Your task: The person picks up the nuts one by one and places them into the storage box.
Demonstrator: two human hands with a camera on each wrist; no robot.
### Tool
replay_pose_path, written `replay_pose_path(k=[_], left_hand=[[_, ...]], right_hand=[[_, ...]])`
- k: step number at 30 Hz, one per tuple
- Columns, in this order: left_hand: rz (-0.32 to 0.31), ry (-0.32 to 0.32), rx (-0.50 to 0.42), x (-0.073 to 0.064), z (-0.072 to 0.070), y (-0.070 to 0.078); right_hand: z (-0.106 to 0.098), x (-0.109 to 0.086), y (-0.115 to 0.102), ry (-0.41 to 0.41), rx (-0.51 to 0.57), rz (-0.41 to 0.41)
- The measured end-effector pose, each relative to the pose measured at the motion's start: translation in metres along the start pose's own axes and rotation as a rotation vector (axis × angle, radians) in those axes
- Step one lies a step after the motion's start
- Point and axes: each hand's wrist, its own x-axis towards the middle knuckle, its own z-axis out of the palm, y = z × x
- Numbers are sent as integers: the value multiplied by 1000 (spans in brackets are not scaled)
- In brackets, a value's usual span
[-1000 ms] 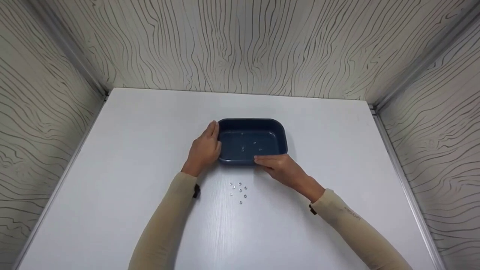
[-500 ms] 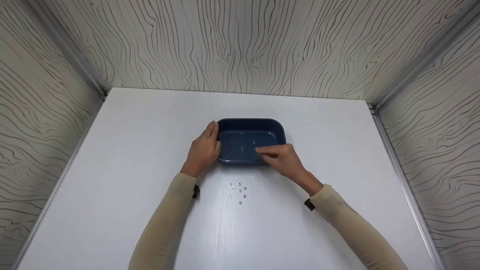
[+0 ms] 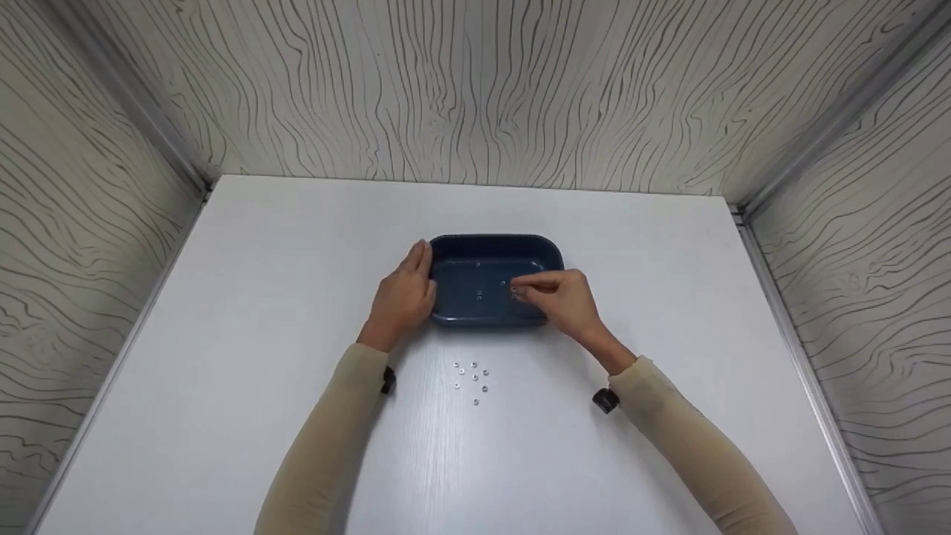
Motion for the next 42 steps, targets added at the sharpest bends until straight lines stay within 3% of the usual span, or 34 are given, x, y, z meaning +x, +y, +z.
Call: replay_pose_path(k=[5,12,24,33,42], left_hand=[[7,9,29,-1,1,0],[8,8,17,-1,1,2],[28,23,19,0,1,1],[16,17,25,0,0,2],[-1,4,29,0,2,0]], right_hand=[[-1,6,-1,12,149,93],[0,14,4,70,112,126],[5,24,9,169,-1,47],[7,23,8,180,-22,26],[9,8,-19,175,-63,-30]])
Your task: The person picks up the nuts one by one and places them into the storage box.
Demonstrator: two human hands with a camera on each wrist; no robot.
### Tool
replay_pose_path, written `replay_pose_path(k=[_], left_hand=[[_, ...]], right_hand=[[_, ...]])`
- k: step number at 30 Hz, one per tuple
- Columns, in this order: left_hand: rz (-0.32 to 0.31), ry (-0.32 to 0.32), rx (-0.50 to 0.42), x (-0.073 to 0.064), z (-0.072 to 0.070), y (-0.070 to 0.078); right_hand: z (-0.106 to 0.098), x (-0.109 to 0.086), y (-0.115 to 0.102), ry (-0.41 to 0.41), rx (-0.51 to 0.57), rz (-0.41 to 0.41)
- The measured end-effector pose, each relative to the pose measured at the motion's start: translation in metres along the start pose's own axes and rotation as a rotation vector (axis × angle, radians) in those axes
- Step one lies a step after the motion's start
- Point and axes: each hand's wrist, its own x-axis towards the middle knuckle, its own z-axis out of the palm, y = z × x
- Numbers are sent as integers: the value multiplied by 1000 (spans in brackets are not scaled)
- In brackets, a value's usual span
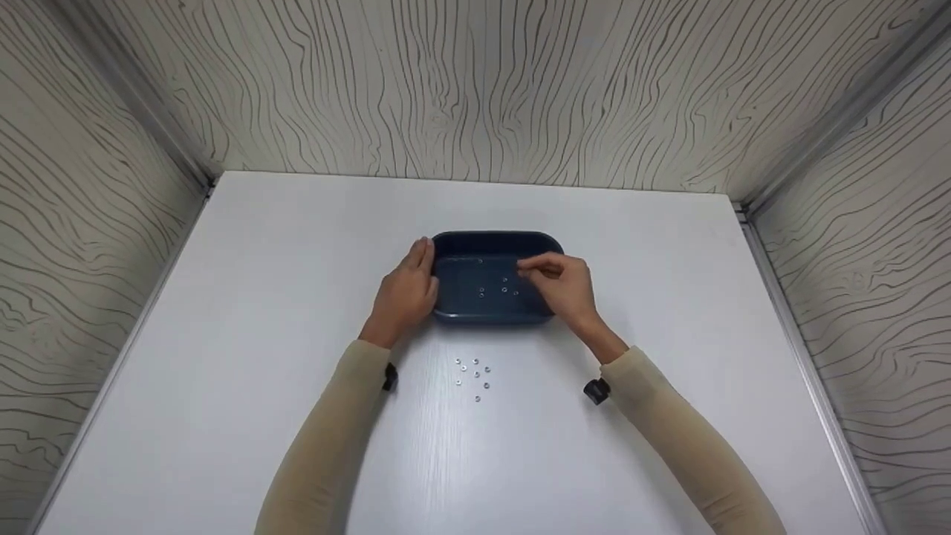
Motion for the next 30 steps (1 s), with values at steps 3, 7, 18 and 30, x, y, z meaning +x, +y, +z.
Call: replay_pose_path(k=[3,7,18,30], left_hand=[[-2,-4,-4,0,0,0],[-3,-9,-4,1,-1,1],[-11,2,21,-1,0,1],[7,24,28,0,-3,3]], right_hand=[[-1,-5,-8,5,-13,-8],[-3,-8,-7,17,-41,-19],[-4,-6,28,3,-49,-69],[4,-34,18,-116,-133,-175]])
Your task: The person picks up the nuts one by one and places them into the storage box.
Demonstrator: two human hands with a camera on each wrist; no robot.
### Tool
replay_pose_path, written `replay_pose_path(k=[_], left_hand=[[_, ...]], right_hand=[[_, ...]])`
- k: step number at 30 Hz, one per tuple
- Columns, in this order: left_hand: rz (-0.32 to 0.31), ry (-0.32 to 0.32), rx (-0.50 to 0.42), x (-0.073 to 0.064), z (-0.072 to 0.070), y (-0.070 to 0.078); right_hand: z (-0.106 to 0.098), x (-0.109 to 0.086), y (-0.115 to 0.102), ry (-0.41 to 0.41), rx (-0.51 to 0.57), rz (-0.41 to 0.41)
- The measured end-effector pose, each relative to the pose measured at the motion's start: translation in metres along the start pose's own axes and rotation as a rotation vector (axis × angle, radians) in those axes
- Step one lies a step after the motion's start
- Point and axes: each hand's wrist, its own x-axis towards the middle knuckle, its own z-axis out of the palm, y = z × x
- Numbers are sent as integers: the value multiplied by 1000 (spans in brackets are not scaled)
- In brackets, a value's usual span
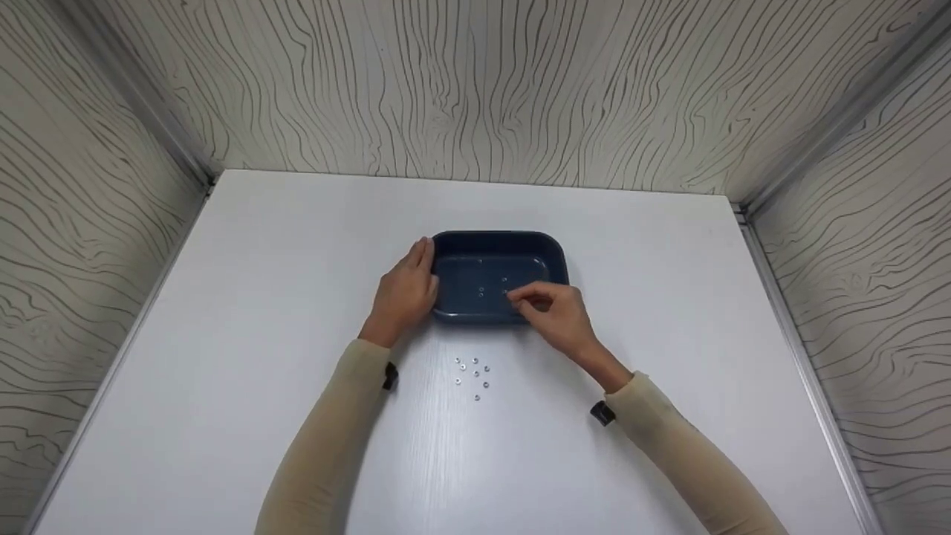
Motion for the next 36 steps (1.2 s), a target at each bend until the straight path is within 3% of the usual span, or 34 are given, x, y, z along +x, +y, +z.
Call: replay_pose_path(k=[6,29,36], left_hand=[[13,10,4,0,1,-1],[-21,-35,4,1,-1,2],[-16,-34,1,1,-2,2]], right_hand=[[3,-9,-5,-30,-71,-114],[16,-38,-5,-254,-318,-372],[20,-42,-1,-298,-395,-487]])
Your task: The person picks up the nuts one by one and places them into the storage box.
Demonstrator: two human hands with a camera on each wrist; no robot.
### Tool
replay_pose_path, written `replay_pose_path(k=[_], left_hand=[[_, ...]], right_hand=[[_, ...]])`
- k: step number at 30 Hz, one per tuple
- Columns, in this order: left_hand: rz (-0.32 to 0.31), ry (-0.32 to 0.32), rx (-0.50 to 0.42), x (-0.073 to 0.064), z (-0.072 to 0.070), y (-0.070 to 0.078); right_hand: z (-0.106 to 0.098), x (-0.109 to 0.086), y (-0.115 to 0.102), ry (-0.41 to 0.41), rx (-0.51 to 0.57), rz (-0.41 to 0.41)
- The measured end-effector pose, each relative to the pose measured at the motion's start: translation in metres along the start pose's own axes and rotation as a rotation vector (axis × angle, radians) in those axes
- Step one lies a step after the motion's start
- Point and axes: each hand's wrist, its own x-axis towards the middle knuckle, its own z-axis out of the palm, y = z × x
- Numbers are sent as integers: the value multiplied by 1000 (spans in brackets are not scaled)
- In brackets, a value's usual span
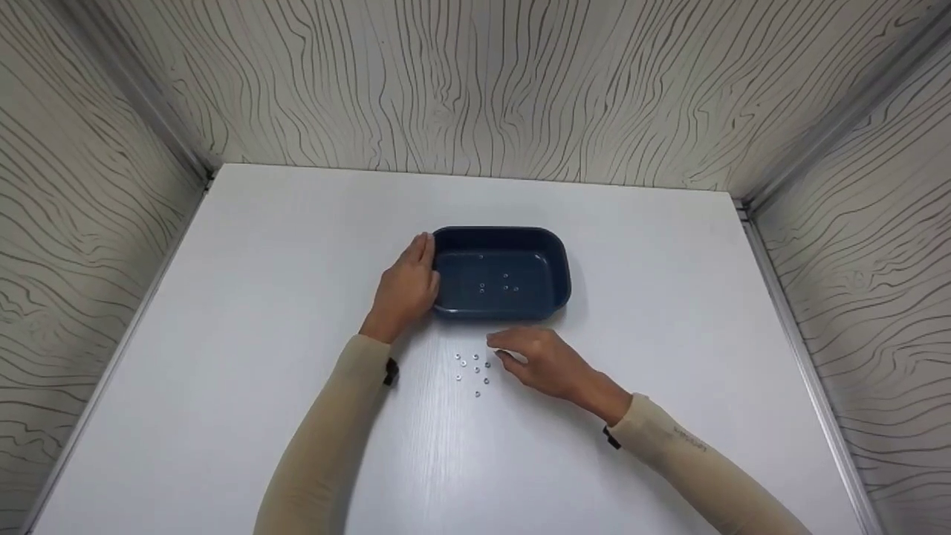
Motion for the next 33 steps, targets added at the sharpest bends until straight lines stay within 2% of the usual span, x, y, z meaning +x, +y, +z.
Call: replay_pose_path(k=[10,18,25,33], left_hand=[[-4,5,-14,0,2,1],[-4,13,3,0,2,1],[-5,19,2,0,3,0],[0,16,-14,0,4,-1]], right_hand=[[8,-9,-3,-41,-139,-93],[11,-15,4,-97,-229,-236],[17,-18,12,-145,-406,-372],[19,-18,17,-205,-485,-421]])
